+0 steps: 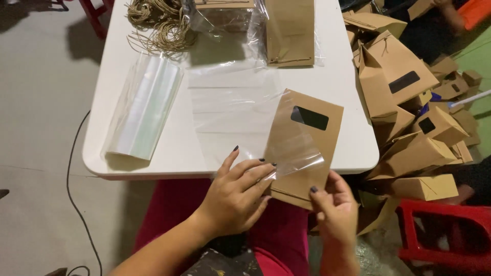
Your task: Packaging brown paper bags into clear plastic sleeves on a white table.
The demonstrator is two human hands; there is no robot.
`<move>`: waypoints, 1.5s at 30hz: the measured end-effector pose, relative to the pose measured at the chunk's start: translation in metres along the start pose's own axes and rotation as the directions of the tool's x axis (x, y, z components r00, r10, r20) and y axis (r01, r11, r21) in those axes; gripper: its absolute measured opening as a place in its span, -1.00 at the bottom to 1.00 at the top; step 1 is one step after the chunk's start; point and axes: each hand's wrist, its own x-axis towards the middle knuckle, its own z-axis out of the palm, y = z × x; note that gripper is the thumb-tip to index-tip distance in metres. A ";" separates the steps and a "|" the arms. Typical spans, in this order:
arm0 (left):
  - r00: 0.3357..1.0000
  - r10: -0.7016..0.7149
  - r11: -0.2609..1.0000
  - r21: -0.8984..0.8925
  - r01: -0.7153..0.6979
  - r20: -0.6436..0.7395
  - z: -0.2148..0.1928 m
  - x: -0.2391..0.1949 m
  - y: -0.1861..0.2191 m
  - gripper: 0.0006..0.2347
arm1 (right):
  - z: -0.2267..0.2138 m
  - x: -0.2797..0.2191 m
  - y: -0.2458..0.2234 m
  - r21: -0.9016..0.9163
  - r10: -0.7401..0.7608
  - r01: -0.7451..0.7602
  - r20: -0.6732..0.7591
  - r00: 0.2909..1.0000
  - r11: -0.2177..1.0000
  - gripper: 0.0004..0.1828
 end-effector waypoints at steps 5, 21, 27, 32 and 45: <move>0.999 -0.015 0.998 0.067 0.013 0.030 -0.006 -0.014 -0.009 -0.76 | -0.044 0.051 0.007 -0.263 -0.372 0.378 0.074 0.925 0.888 -0.48; 0.995 0.046 0.996 0.078 -0.053 0.087 0.003 -0.027 0.008 -0.75 | 0.044 -0.017 0.058 -0.116 -0.310 0.366 0.340 0.888 0.923 -0.75; 0.998 -0.001 0.997 0.078 -0.004 0.065 -0.012 -0.041 0.004 -0.83 | 0.046 -0.012 0.091 0.210 0.029 -0.093 0.288 0.957 0.973 -0.73; 0.995 -0.007 0.986 0.164 -0.011 0.104 -0.011 -0.052 0.002 -0.77 | 0.057 -0.024 0.081 0.213 -0.084 -0.007 0.416 0.906 0.977 -0.42; 0.992 -0.092 0.995 -0.042 0.088 -0.088 -0.028 -0.040 0.009 -0.91 | 0.051 -0.016 0.091 0.241 -0.254 0.186 0.291 0.922 0.953 -0.88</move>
